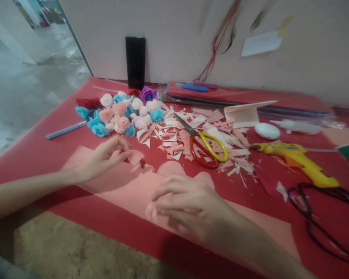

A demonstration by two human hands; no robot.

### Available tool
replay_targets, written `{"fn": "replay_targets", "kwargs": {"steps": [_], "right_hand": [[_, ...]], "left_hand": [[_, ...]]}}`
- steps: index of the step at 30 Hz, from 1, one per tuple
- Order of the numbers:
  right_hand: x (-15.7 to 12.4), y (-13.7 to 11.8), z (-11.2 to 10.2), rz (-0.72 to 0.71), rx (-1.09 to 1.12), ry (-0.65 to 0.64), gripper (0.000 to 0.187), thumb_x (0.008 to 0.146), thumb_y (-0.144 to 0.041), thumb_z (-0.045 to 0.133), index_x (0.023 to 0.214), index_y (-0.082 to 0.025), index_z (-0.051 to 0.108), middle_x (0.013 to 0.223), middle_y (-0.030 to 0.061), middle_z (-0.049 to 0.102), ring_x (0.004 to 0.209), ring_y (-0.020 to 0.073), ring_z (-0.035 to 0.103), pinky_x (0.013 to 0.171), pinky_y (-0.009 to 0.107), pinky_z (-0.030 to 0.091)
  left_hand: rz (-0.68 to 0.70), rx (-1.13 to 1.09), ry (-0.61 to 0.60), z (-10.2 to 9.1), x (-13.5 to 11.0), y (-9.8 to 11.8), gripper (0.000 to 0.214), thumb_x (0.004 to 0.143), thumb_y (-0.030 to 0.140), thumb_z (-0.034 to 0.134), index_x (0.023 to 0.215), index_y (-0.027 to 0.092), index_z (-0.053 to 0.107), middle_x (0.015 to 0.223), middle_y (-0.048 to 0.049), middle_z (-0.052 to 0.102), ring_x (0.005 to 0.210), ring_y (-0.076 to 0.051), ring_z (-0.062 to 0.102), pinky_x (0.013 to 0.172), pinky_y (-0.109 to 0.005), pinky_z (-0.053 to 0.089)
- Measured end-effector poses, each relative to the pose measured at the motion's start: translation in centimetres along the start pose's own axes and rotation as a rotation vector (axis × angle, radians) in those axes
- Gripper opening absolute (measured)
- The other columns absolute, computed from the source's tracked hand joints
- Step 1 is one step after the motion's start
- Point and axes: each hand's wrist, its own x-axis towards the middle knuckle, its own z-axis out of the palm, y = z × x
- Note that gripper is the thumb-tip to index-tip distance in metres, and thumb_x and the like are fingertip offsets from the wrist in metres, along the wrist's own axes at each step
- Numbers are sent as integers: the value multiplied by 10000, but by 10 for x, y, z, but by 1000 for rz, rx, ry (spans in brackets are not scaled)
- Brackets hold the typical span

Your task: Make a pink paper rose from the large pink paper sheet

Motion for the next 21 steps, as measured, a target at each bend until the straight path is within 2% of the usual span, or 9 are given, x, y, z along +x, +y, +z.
{"fn": "replay_targets", "kwargs": {"steps": [3,5,7,10,13,16,18,21], "right_hand": [[1,-2,-5,125,180,157,148,781,-223,588,675,-260,684,838,22,660,641,126,594,503,188,467],[1,-2,-6,206,356,271,129,758,-278,622,644,-268,681,832,11,640,598,113,556,458,181,447],[2,-2,-4,258,560,337,107,706,-329,675,618,-270,683,776,3,637,602,112,545,483,177,461],[2,-2,-1,319,778,389,96,646,-328,727,598,-257,683,726,-9,646,645,104,564,556,157,483],[-1,-3,1,318,798,407,77,653,-323,722,611,-264,698,794,-16,662,717,100,586,625,150,492],[-4,-5,3,295,752,470,17,646,-329,728,646,-316,717,833,-33,671,738,101,593,674,164,494],[-6,-7,5,271,664,513,21,653,-324,723,673,-329,723,821,-28,664,715,110,588,661,182,496],[-8,-12,8,210,493,498,73,724,-310,658,742,-328,726,886,0,647,731,152,590,620,238,502]], "left_hand": [[7,-84,-35,0,-6,11,99,823,271,461,803,178,432,678,15,544,619,-94,545,556,-221,447],[5,-124,-52,0,-9,21,92,827,273,467,835,184,442,680,16,553,638,-98,564,569,-223,459],[-15,-167,-49,0,-11,33,81,812,253,496,834,189,451,702,11,564,676,-110,581,596,-237,474],[69,-245,-29,0,-6,49,69,785,170,503,783,185,436,693,17,544,648,-96,564,588,-229,465],[164,-268,-10,1,4,64,89,773,99,469,758,179,433,671,29,512,599,-79,532,601,-234,454],[245,-207,51,4,14,75,94,766,94,475,752,177,434,699,26,523,624,-83,534,644,-252,453],[266,-184,74,7,20,81,93,768,114,483,749,180,420,720,23,531,633,-87,542,675,-274,461],[282,-175,94,11,25,87,110,757,119,485,742,185,397,703,27,532,628,-92,546,728,-315,474]]}}
